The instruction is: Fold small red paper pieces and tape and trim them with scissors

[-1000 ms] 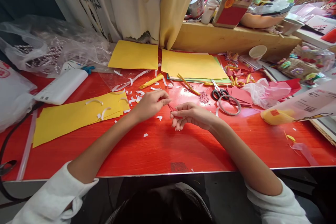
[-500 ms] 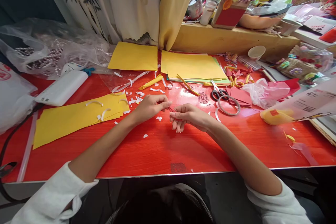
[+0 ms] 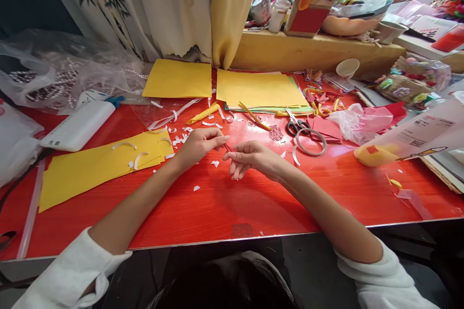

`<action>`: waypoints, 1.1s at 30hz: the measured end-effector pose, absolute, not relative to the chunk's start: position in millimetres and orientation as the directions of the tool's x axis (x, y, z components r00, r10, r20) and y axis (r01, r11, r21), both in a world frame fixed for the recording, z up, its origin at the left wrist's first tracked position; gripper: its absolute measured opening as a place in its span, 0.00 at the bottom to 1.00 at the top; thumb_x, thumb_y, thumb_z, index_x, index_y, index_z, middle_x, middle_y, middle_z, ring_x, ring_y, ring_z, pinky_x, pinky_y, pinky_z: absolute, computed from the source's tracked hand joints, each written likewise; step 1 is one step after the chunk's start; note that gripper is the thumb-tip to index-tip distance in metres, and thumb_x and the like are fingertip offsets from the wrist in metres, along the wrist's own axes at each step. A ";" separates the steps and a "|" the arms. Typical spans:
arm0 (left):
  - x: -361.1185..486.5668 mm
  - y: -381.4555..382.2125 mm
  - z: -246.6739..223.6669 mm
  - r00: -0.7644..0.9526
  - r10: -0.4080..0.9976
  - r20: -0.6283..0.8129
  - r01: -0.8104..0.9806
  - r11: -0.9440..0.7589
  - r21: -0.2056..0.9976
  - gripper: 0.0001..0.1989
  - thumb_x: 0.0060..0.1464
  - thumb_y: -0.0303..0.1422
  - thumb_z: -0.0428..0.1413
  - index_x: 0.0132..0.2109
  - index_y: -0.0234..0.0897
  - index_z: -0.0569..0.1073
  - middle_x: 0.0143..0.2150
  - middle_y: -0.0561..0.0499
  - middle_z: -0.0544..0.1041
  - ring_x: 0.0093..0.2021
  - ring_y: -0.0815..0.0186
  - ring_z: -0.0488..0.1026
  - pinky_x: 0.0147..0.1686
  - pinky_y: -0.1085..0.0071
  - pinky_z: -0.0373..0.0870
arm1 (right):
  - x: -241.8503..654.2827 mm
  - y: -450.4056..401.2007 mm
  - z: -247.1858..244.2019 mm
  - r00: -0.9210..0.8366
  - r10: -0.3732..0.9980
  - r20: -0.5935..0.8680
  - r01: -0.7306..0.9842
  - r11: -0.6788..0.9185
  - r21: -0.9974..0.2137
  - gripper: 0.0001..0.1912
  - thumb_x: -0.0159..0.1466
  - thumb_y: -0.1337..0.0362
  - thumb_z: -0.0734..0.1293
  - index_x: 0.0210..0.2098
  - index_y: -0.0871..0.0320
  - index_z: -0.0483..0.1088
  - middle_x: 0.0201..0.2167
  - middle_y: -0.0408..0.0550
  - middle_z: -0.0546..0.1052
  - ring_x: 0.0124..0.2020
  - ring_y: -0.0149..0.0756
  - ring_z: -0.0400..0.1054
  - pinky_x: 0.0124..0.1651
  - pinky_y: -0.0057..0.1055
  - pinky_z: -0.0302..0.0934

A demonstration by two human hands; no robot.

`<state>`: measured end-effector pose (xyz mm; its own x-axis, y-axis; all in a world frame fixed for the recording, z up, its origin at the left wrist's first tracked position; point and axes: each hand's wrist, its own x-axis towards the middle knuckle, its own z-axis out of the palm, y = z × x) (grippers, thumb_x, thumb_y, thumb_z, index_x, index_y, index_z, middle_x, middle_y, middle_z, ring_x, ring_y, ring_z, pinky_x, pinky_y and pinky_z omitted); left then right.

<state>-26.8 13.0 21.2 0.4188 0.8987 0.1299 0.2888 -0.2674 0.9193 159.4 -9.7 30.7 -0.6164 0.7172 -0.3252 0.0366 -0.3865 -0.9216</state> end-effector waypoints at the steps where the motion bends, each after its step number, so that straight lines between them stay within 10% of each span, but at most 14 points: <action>1: -26.9 13.4 21.1 0.415 0.901 0.129 0.285 -0.263 0.922 0.17 0.53 0.42 0.52 0.24 0.34 0.66 0.23 0.55 0.65 0.27 0.71 0.62 0.31 0.73 0.58 | 159.6 -9.5 30.9 -0.620 0.714 -0.324 0.030 -0.391 -0.920 0.11 0.60 0.61 0.67 0.34 0.65 0.69 0.23 0.49 0.77 0.23 0.31 0.73 0.28 0.25 0.68; 17: -30.6 16.7 23.2 0.361 0.918 0.164 0.314 -0.285 0.906 0.16 0.54 0.41 0.51 0.23 0.35 0.63 0.23 0.54 0.63 0.27 0.71 0.60 0.31 0.73 0.57 | 175.2 0.8 31.1 -0.708 0.596 -0.379 0.139 -0.408 -0.902 0.15 0.59 0.59 0.68 0.39 0.66 0.72 0.38 0.56 0.79 0.37 0.36 0.75 0.44 0.31 0.69; 28: -33.4 19.7 22.2 0.413 0.885 0.214 0.395 -0.386 0.834 0.17 0.56 0.42 0.49 0.25 0.35 0.63 0.24 0.55 0.64 0.27 0.71 0.60 0.32 0.73 0.57 | 177.4 2.3 32.6 -0.722 0.549 -0.420 0.272 -0.333 -0.903 0.19 0.60 0.52 0.65 0.33 0.65 0.72 0.30 0.53 0.79 0.28 0.32 0.74 0.34 0.28 0.68; 33: -27.5 22.8 4.3 0.476 0.856 0.201 0.653 -0.497 0.571 0.15 0.59 0.39 0.45 0.30 0.35 0.66 0.30 0.51 0.69 0.33 0.67 0.65 0.36 0.70 0.59 | 186.5 3.9 40.7 -0.633 0.594 -0.498 0.598 -0.033 -0.801 0.25 0.57 0.44 0.64 0.25 0.63 0.71 0.14 0.44 0.71 0.12 0.24 0.60 0.16 0.23 0.55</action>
